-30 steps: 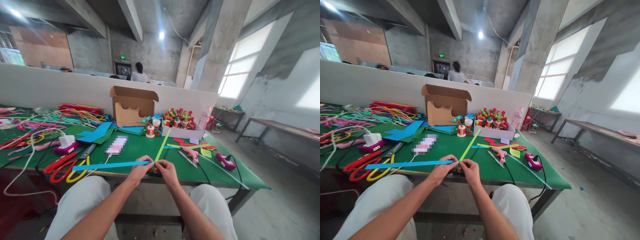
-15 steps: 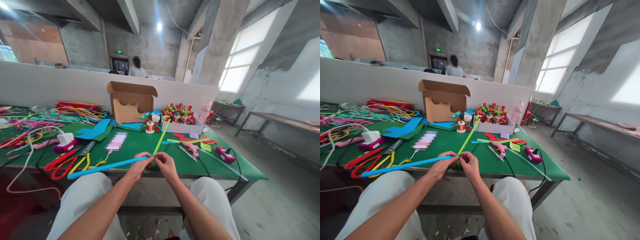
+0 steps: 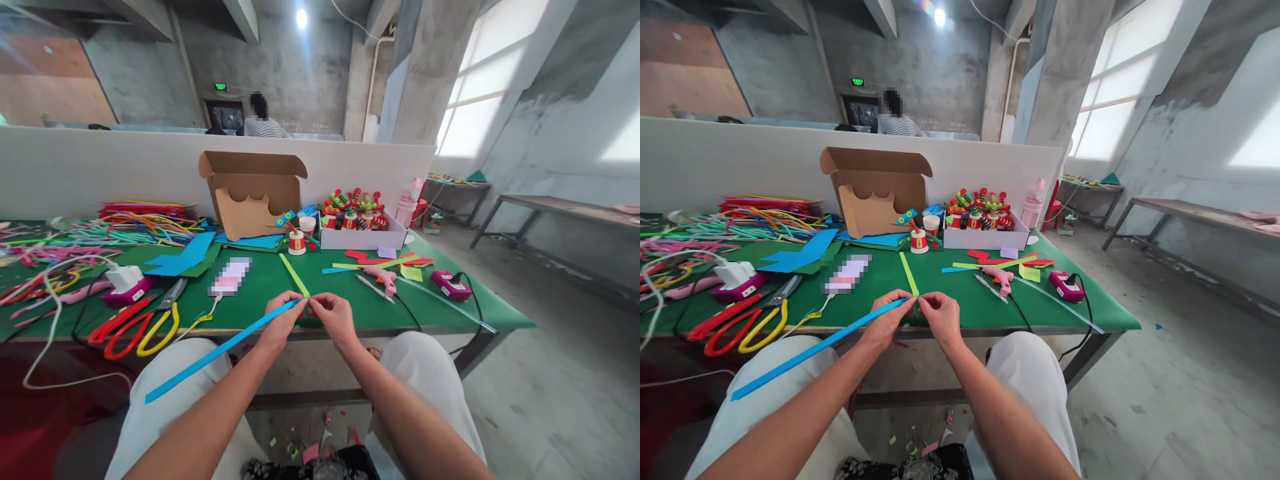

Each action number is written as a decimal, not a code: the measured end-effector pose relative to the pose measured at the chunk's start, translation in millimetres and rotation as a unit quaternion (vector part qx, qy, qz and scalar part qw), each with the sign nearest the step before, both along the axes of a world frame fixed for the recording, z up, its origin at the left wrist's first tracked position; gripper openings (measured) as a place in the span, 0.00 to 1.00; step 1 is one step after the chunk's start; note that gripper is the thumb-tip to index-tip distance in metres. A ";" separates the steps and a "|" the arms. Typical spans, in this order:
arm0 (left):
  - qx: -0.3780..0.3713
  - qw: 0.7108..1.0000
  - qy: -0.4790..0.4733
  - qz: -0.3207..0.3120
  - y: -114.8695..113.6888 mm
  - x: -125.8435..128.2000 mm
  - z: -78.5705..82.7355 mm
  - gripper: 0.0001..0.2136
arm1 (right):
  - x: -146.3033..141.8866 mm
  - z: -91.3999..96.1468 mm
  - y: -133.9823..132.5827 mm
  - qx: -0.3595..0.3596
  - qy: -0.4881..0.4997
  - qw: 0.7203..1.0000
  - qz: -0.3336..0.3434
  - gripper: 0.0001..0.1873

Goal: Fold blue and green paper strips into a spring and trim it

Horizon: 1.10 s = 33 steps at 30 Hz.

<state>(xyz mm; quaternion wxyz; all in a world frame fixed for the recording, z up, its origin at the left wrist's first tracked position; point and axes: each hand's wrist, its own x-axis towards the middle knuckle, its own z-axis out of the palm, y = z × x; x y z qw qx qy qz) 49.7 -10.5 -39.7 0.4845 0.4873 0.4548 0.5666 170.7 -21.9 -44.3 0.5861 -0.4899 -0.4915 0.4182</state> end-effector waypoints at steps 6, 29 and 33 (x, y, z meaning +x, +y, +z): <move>-0.012 1.000 0.002 -0.027 0.4 -2.6 1.4 0.13 | 2.0 1.4 0.9 0.001 -0.002 1.000 0.003 0.07; 0.001 0.997 0.062 -0.042 -1.1 -8.0 5.0 0.10 | 5.2 -2.7 6.5 -0.047 0.103 0.990 0.078 0.18; -0.004 0.998 0.025 -0.063 0.3 -9.3 0.6 0.11 | 5.1 -2.6 5.7 -0.040 0.100 0.991 0.081 0.16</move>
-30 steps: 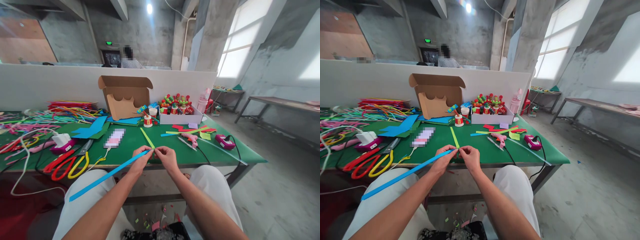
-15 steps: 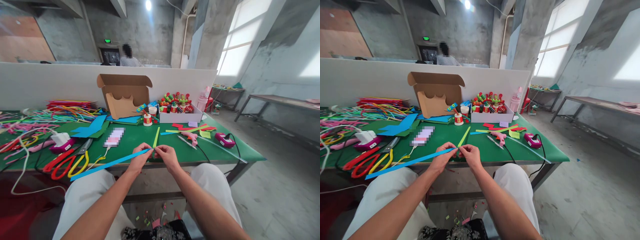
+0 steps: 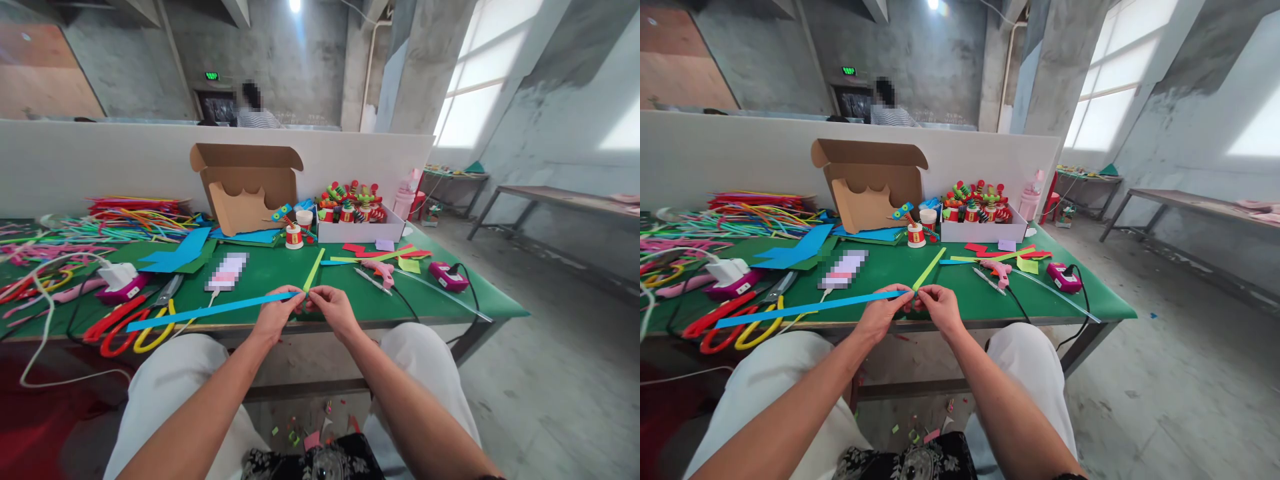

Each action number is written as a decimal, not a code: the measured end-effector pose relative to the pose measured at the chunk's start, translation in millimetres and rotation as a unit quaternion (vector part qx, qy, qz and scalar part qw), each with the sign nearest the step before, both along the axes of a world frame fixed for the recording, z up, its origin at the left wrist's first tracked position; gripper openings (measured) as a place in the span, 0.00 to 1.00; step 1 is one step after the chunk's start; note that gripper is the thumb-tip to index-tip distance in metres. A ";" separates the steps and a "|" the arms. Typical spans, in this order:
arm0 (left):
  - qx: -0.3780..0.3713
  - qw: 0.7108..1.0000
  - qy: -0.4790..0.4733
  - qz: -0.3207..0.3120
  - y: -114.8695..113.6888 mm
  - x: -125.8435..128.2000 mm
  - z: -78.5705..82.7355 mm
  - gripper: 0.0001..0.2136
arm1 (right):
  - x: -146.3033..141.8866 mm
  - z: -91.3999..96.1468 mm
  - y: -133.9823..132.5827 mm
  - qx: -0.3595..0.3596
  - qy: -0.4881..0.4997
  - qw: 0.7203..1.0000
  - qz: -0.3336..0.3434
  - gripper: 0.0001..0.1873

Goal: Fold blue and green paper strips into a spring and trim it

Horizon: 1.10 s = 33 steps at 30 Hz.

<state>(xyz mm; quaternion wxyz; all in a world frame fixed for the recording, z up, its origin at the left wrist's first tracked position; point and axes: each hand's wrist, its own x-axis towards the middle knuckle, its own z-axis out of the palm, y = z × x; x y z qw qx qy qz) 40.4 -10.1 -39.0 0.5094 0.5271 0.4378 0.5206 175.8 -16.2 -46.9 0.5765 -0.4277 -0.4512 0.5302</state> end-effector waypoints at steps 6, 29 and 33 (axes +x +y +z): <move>0.002 1.000 -0.005 0.001 1.7 0.1 -0.6 0.12 | -0.9 -2.1 0.5 0.018 -0.017 1.000 -0.008 0.15; 0.017 0.998 0.064 0.012 -2.7 2.6 8.1 0.09 | 1.0 2.8 -2.1 0.015 -0.050 0.999 0.007 0.12; 0.017 0.999 0.046 0.009 -4.5 4.3 7.3 0.09 | 1.6 2.5 -1.6 0.010 -0.059 0.998 -0.001 0.11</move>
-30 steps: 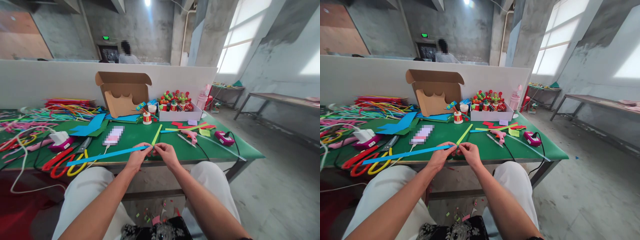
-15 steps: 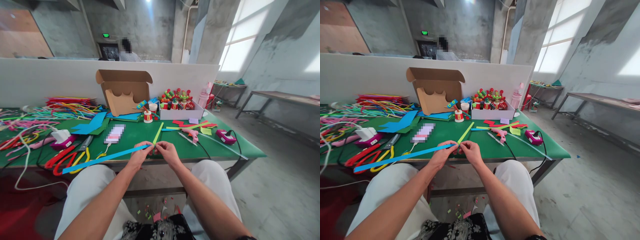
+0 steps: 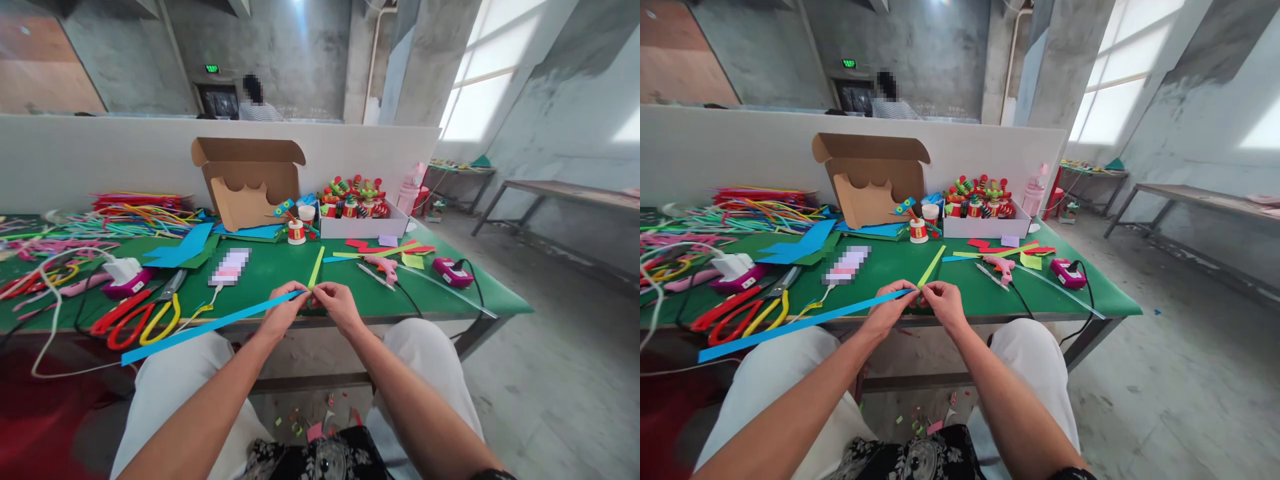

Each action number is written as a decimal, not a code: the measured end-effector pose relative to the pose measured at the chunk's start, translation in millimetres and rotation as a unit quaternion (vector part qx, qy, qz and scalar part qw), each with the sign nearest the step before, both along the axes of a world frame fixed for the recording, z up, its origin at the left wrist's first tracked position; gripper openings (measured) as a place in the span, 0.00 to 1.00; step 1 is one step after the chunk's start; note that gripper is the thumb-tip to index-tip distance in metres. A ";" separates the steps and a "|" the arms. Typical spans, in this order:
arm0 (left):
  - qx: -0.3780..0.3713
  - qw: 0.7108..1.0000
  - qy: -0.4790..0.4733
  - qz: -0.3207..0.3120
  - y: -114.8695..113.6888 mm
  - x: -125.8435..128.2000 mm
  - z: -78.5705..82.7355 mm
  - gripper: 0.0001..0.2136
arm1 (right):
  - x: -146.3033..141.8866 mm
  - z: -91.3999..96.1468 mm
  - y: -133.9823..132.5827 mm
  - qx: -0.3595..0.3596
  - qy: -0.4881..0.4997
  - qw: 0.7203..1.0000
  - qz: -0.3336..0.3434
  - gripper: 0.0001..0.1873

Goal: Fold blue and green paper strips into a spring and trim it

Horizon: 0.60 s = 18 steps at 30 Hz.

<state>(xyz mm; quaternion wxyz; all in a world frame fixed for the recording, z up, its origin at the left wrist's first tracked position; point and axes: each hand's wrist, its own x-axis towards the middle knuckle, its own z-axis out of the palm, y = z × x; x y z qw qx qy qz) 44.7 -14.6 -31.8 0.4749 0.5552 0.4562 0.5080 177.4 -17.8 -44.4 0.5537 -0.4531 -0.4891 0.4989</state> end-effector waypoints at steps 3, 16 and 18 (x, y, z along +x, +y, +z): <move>-0.007 1.000 -0.019 -0.004 0.1 0.1 -0.9 0.10 | -0.2 -0.7 0.5 -0.001 -0.007 1.000 -0.004 0.11; -0.061 0.995 -0.081 -0.014 3.0 -4.2 -2.9 0.14 | 1.8 3.7 0.8 0.030 0.024 0.998 0.053 0.10; -0.084 0.991 -0.102 -0.030 3.0 -4.6 -1.4 0.15 | 1.8 3.0 1.2 0.028 0.037 0.998 0.044 0.11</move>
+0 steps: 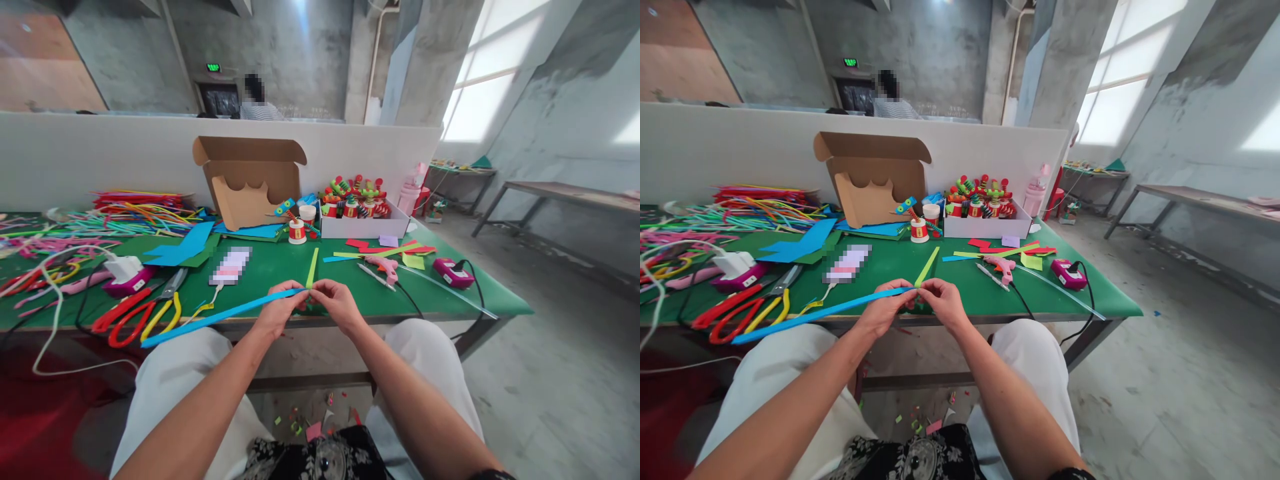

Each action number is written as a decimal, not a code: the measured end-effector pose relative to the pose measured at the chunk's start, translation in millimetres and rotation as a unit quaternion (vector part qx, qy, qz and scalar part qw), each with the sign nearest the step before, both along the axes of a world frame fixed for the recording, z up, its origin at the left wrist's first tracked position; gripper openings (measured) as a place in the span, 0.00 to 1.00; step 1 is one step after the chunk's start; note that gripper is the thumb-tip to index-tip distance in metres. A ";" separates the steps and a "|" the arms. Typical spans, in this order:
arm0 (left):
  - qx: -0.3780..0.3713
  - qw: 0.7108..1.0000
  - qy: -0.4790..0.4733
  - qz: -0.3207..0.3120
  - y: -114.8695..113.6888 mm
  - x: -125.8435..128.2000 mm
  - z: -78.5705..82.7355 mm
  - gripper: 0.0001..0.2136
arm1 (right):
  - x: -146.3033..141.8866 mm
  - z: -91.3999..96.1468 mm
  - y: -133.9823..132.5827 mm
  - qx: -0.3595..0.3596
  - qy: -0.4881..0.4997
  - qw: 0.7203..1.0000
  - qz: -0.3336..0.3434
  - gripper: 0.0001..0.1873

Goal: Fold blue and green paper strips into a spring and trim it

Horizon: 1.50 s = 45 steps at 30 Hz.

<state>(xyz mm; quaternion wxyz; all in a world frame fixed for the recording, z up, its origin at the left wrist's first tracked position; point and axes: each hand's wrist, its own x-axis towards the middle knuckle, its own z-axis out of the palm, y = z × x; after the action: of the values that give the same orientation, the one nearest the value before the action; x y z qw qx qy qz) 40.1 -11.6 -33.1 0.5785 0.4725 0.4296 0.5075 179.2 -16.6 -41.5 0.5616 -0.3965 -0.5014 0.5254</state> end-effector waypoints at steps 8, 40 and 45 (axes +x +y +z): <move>-0.045 0.996 -0.071 -0.025 -0.9 1.1 1.9 0.16 | 1.1 0.1 -3.0 -0.097 0.117 0.988 0.018 0.15; 0.035 0.997 0.067 0.015 1.4 0.5 -1.8 0.10 | -0.5 -4.7 1.7 -0.064 0.024 0.998 -0.015 0.16; 0.042 0.994 0.097 0.017 0.0 -1.1 3.1 0.09 | 1.3 -6.2 3.3 -0.050 -0.007 0.999 -0.012 0.14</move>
<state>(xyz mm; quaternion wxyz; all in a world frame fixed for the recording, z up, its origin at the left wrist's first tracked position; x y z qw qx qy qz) 39.0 -11.6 -30.1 0.5049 0.5358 0.4698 0.4870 180.5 -13.4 -47.6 0.5440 -0.4339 -0.4734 0.5401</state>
